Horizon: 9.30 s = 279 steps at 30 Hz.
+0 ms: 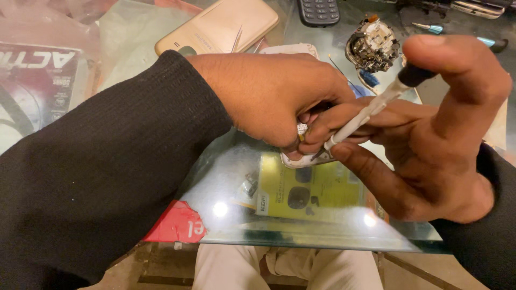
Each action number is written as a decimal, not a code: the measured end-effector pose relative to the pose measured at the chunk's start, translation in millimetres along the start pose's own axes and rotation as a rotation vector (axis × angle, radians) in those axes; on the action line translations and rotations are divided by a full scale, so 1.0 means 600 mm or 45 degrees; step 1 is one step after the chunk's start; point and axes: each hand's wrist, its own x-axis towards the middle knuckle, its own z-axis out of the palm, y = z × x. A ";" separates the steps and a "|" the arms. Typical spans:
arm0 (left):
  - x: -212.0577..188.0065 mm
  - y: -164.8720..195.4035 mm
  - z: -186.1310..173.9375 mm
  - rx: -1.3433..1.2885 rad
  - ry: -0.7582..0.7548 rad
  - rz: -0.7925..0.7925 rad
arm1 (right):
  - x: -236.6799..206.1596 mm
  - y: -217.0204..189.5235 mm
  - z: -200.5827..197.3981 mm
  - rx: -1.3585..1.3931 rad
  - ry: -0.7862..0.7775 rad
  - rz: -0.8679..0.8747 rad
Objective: The person disassembles a smartphone by removing the back cover and unscrewing internal components. They use tweezers to lift parts and a screwdriver to remove screws from the battery area, then place the back cover aside.
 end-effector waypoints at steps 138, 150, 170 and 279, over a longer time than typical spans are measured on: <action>-0.006 0.024 -0.004 0.256 0.006 -0.146 | -0.042 -0.181 0.113 -0.667 0.372 0.670; -0.005 0.027 -0.003 0.244 0.019 -0.177 | -0.043 -0.175 0.110 -0.637 0.365 0.583; -0.006 0.023 -0.002 0.223 0.031 -0.169 | -0.054 -0.176 0.113 -0.680 0.317 0.603; 0.003 0.033 -0.002 0.334 -0.095 -0.243 | -0.067 -0.150 0.124 -0.787 0.342 0.438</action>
